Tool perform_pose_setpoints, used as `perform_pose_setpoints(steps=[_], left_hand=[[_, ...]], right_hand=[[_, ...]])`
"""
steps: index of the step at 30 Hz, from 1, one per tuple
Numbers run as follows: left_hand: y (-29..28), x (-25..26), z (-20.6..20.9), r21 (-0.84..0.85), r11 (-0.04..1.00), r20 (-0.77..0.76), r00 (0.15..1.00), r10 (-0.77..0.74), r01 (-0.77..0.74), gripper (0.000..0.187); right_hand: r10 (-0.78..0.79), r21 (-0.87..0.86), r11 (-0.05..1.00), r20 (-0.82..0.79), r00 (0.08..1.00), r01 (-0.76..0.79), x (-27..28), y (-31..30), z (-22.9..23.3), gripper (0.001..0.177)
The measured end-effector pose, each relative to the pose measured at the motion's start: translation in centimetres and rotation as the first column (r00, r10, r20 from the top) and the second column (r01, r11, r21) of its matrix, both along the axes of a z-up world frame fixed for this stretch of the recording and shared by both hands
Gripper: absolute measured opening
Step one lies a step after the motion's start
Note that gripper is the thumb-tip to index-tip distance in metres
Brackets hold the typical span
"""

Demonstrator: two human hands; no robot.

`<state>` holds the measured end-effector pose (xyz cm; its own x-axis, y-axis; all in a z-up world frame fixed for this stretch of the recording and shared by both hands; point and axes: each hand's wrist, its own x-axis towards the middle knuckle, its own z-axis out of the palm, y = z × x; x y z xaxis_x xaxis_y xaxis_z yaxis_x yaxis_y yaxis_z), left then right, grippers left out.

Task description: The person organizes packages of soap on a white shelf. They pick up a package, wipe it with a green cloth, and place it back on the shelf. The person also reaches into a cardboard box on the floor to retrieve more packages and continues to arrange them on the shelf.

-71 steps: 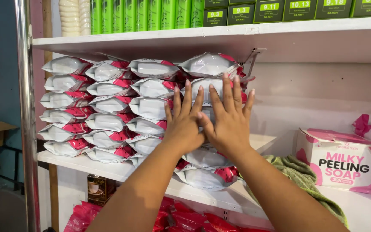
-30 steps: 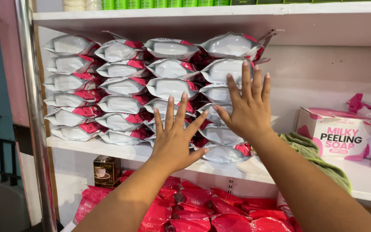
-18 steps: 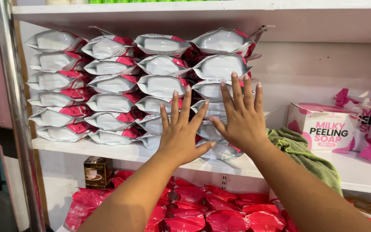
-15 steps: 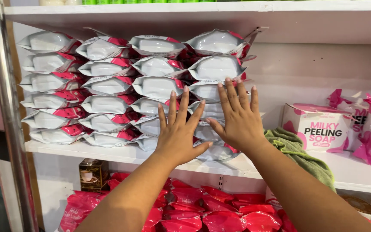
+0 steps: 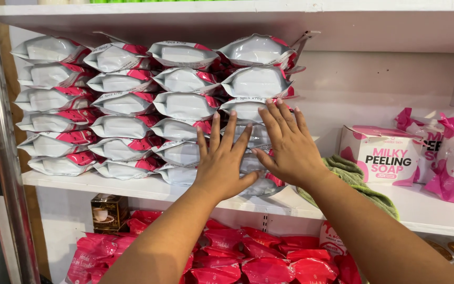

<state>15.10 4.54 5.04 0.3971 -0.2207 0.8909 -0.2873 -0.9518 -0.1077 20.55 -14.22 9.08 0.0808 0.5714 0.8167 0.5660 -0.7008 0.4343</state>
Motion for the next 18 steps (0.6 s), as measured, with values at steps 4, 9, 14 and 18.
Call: perform_pose_setpoints(steps=[4, 9, 14, 18], left_hand=[[0.2, 0.1, 0.9, -0.002, 0.999, 0.009, 0.999, 0.052, -0.052, 0.102], [1.0, -0.6, 2.6, 0.059, 0.99, -0.033, 0.991, 0.127, -0.125, 0.096], [-0.2, -1.3, 3.1, 0.056, 0.974, -0.15, 0.963, 0.224, -0.218, 0.105], [-0.6, -0.9, 2.4, 0.049, 0.971, -0.188, 0.952, 0.24, -0.235, 0.114]], right_hand=[[-0.054, -0.059, 0.997, 0.035, 0.998, 0.056, -0.3, -0.3, 0.4, 0.079], [-0.044, -0.068, 0.996, 0.091, 0.995, 0.05, -0.4, -0.3, 0.3, 0.073], [-0.08, -0.022, 0.996, 0.129, 0.988, 0.083, -1.8, 0.5, 0.0, 0.071], [-0.13, -0.009, 0.991, 0.223, 0.966, 0.135, -2.1, 1.0, -1.7, 0.076]])
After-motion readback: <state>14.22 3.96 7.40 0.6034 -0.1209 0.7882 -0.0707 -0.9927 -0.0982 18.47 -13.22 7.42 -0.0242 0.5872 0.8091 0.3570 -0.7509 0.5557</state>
